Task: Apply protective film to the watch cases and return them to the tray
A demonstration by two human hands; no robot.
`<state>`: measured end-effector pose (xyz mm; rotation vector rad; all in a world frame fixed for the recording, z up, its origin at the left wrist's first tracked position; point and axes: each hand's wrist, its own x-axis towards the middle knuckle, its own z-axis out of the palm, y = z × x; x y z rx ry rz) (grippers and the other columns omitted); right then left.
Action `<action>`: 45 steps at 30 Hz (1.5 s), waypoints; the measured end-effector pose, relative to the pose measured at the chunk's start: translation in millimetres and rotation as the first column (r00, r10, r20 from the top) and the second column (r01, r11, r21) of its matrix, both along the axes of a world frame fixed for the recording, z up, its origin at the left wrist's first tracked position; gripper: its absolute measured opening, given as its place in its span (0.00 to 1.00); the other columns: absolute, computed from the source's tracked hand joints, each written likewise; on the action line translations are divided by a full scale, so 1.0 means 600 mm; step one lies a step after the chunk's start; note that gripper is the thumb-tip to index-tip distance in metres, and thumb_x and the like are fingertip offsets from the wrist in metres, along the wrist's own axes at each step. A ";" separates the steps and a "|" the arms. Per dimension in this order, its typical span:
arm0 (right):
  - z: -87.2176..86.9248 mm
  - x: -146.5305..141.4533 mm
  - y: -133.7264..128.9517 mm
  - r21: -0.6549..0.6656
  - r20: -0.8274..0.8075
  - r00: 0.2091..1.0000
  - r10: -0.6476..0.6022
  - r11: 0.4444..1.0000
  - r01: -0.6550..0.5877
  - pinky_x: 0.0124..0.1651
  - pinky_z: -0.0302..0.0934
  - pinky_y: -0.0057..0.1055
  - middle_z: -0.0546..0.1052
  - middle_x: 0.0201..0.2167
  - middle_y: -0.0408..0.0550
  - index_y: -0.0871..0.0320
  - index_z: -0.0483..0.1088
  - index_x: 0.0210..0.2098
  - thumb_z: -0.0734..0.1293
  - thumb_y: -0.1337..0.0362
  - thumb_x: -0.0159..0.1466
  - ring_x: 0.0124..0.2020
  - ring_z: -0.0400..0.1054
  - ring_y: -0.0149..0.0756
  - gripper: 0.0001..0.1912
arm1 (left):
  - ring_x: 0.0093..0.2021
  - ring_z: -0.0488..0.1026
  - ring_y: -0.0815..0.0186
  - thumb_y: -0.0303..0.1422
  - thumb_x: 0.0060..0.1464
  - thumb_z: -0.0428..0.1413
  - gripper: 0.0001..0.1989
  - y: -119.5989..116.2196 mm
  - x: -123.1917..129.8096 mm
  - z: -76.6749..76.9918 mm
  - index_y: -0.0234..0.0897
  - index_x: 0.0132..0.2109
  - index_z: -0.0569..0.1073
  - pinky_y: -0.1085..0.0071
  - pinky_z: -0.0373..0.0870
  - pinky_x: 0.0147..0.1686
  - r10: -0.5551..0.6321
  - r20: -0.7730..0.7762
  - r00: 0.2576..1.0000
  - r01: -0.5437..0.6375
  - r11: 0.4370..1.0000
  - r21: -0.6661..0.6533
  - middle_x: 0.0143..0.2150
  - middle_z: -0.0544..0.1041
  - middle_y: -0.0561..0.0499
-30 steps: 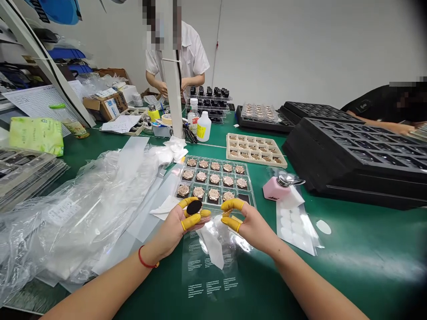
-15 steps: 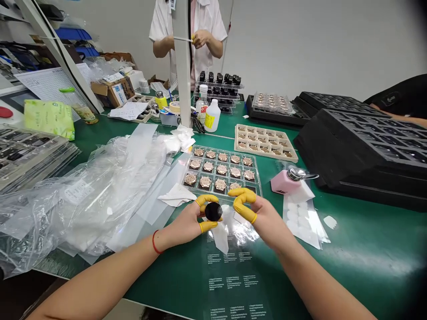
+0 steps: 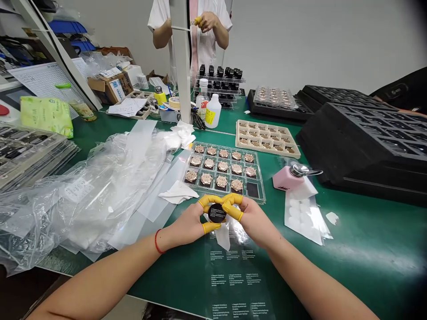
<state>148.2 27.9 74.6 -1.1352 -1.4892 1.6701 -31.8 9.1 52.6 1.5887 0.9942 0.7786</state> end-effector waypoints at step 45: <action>-0.003 -0.004 -0.003 0.337 0.352 0.927 -0.131 0.941 0.005 0.45 0.58 0.38 0.74 0.36 0.47 0.56 0.69 0.30 0.61 0.62 0.60 0.42 0.65 0.40 0.06 | 0.43 0.70 0.65 0.29 0.50 0.57 0.21 -0.002 0.004 -0.008 0.44 0.51 0.63 0.66 0.67 0.44 -0.006 0.021 1.000 0.007 0.999 -0.050 0.49 0.70 0.50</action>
